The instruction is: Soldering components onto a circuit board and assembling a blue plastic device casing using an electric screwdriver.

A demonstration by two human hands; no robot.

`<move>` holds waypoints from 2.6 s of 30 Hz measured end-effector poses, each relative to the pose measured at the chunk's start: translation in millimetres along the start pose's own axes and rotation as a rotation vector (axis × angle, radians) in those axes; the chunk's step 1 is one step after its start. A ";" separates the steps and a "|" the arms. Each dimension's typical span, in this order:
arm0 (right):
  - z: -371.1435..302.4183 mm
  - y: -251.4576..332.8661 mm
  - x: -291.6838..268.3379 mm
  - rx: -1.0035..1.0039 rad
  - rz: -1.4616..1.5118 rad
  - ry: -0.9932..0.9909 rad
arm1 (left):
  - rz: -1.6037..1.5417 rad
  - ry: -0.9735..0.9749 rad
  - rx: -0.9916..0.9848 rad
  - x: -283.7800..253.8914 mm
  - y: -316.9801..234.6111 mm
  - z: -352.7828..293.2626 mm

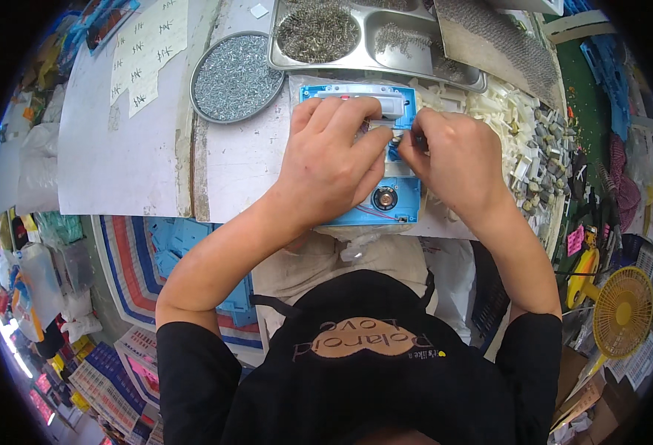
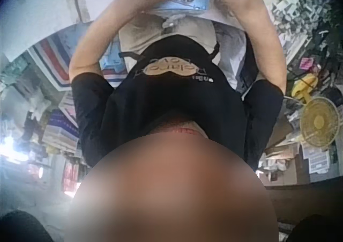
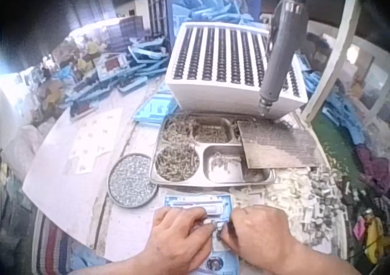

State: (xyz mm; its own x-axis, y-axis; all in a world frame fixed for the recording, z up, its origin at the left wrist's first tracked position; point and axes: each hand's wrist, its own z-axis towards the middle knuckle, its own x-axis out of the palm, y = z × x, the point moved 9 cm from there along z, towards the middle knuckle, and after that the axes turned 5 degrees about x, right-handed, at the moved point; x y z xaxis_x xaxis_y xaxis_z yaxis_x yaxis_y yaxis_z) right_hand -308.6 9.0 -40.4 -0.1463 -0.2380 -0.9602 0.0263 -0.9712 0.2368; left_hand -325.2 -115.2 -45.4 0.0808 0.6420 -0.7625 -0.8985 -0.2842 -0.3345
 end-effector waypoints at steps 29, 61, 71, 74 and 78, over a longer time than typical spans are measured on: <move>-15.4 -58.9 55.0 0.604 0.934 0.443 | -0.178 0.024 -0.028 6.5 14.8 7.9; -9.8 -629.3 -136.1 1.304 -0.622 0.031 | -0.168 0.101 -0.005 16.5 11.5 37.1; 25.4 -672.4 -100.7 1.363 -0.440 0.042 | -0.108 0.182 -0.062 10.7 19.4 23.9; -21.2 -748.5 -120.4 1.467 -0.436 0.031 | -0.168 0.179 -0.024 23.0 19.8 34.2; 32.8 -676.3 -104.3 1.051 -0.541 -0.004 | -0.144 0.190 -0.038 17.6 15.5 37.1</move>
State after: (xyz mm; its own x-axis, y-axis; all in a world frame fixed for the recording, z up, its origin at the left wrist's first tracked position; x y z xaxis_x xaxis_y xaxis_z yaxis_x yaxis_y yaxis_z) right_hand -343.6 691.0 -95.5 0.1085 0.2031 -0.9731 -0.8664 -0.4607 -0.1928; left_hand -353.7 -81.9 -43.4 0.2903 0.5331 -0.7947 -0.8553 -0.2279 -0.4653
